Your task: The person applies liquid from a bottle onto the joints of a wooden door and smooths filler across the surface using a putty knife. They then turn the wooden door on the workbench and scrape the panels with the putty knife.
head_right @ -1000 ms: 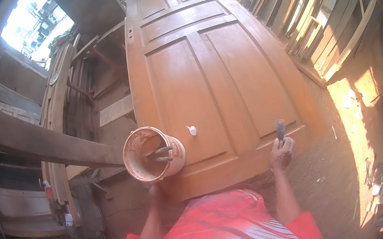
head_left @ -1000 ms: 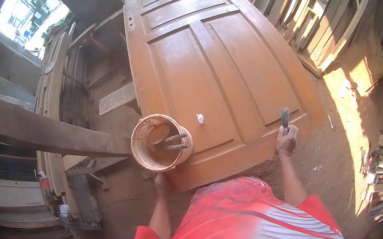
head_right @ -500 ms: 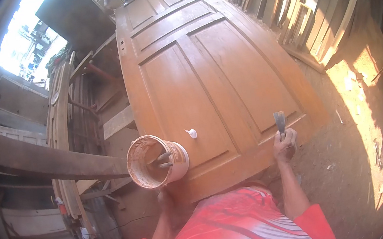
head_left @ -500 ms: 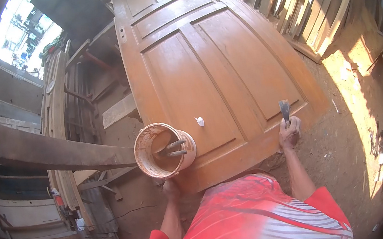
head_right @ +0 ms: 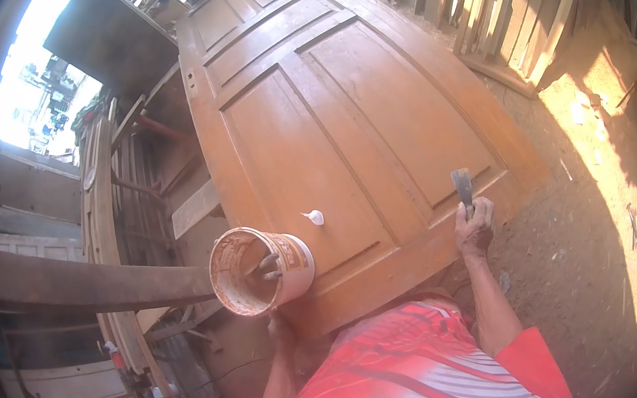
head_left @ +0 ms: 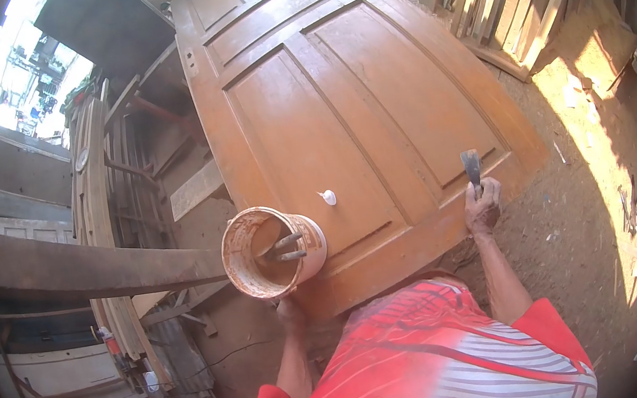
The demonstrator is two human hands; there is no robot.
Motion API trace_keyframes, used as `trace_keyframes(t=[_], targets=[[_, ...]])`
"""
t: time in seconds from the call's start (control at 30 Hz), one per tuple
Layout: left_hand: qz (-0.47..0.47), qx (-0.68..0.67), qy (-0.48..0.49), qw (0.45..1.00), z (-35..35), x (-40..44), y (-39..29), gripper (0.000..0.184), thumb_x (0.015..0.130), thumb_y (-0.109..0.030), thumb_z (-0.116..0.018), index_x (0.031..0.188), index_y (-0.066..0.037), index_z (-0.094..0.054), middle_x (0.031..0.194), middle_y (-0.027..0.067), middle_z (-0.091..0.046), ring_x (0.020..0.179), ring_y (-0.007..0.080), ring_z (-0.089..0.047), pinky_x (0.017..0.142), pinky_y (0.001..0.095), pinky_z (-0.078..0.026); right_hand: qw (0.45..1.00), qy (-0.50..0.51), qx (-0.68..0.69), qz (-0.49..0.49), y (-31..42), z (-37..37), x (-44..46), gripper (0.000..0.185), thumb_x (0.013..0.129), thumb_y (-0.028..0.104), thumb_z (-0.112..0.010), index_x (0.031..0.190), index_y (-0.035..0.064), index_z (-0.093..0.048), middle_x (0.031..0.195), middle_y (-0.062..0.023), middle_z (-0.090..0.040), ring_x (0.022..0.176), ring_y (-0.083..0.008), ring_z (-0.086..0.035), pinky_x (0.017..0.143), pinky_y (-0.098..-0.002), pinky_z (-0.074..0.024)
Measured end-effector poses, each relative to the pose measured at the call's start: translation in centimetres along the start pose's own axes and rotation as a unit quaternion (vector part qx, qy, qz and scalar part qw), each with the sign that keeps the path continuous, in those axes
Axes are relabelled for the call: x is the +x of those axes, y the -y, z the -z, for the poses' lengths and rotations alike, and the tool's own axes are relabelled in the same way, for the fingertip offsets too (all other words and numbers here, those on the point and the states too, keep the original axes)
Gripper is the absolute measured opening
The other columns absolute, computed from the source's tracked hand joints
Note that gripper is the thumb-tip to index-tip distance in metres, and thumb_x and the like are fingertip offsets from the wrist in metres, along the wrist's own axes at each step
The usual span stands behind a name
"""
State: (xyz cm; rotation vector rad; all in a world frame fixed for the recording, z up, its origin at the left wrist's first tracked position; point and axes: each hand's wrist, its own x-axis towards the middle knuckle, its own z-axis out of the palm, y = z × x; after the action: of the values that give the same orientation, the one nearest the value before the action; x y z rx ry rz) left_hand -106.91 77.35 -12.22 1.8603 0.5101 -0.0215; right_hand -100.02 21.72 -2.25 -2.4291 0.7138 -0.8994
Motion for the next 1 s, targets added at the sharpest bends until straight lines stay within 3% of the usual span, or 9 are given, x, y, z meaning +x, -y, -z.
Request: trace_keyframes(t=[0.07,0.27,0.37,0.47,1.0], targets=[[-0.022,-0.022,0.009,0.999,0.0,0.0,0.2,0.077,0.105,-0.064,-0.043,0.129,0.007,-0.061,0.120,0.0124,-0.067,0.107,0.0203,-0.064,0.092,0.0359,-0.053,1.000,0.004,0.003,-0.004,0.2,0.1,0.1,0.021,0.091,0.017,-0.070,0.100,0.0035,-0.056,0.107,-0.0161,-0.059,0.104,-0.0376,-0.059,0.087,-0.0494,-0.0491],[0.058,-0.041,-0.020,0.997,-0.3,-0.3,-1.6,0.081,0.105,-0.066,-0.042,0.129,0.009,-0.061,0.119,0.0135,-0.067,0.106,0.0209,-0.063,0.092,0.0367,-0.052,1.000,0.004,-0.006,0.004,-0.1,0.0,0.2,0.021,0.091,0.017,-0.070,0.100,0.0036,-0.056,0.105,-0.0155,-0.059,0.103,-0.0372,-0.059,0.087,-0.0489,-0.0488],[0.052,0.006,-0.038,0.998,-0.1,-0.3,-1.2,0.082,0.104,-0.066,-0.043,0.130,0.010,-0.061,0.118,0.0136,-0.068,0.104,0.0205,-0.063,0.092,0.0370,-0.052,1.000,0.004,-0.003,-0.006,0.0,0.0,0.1,0.021,0.091,0.017,-0.070,0.099,0.0037,-0.056,0.105,-0.0151,-0.058,0.102,-0.0369,-0.059,0.087,-0.0487,-0.0488],[-0.020,0.029,-0.011,0.999,-0.1,-0.3,-1.0,0.083,0.104,-0.067,-0.043,0.130,0.010,-0.061,0.118,0.0140,-0.068,0.105,0.0209,-0.064,0.092,0.0371,-0.052,1.000,0.010,-0.002,-0.010,0.0,0.0,0.1,0.021,0.091,0.017,-0.070,0.099,0.0037,-0.056,0.105,-0.0151,-0.059,0.102,-0.0368,-0.059,0.086,-0.0488,-0.0488],[0.068,0.022,-0.026,0.997,0.1,-0.2,-1.0,0.086,0.101,-0.068,-0.048,0.130,0.012,-0.061,0.120,0.0144,-0.068,0.107,0.0211,-0.064,0.092,0.0375,-0.053,1.000,0.008,0.000,-0.011,0.0,0.0,0.1,0.022,0.091,0.017,-0.070,0.100,0.0031,-0.056,0.104,-0.0153,-0.058,0.103,-0.0368,-0.059,0.087,-0.0485,-0.0491]])
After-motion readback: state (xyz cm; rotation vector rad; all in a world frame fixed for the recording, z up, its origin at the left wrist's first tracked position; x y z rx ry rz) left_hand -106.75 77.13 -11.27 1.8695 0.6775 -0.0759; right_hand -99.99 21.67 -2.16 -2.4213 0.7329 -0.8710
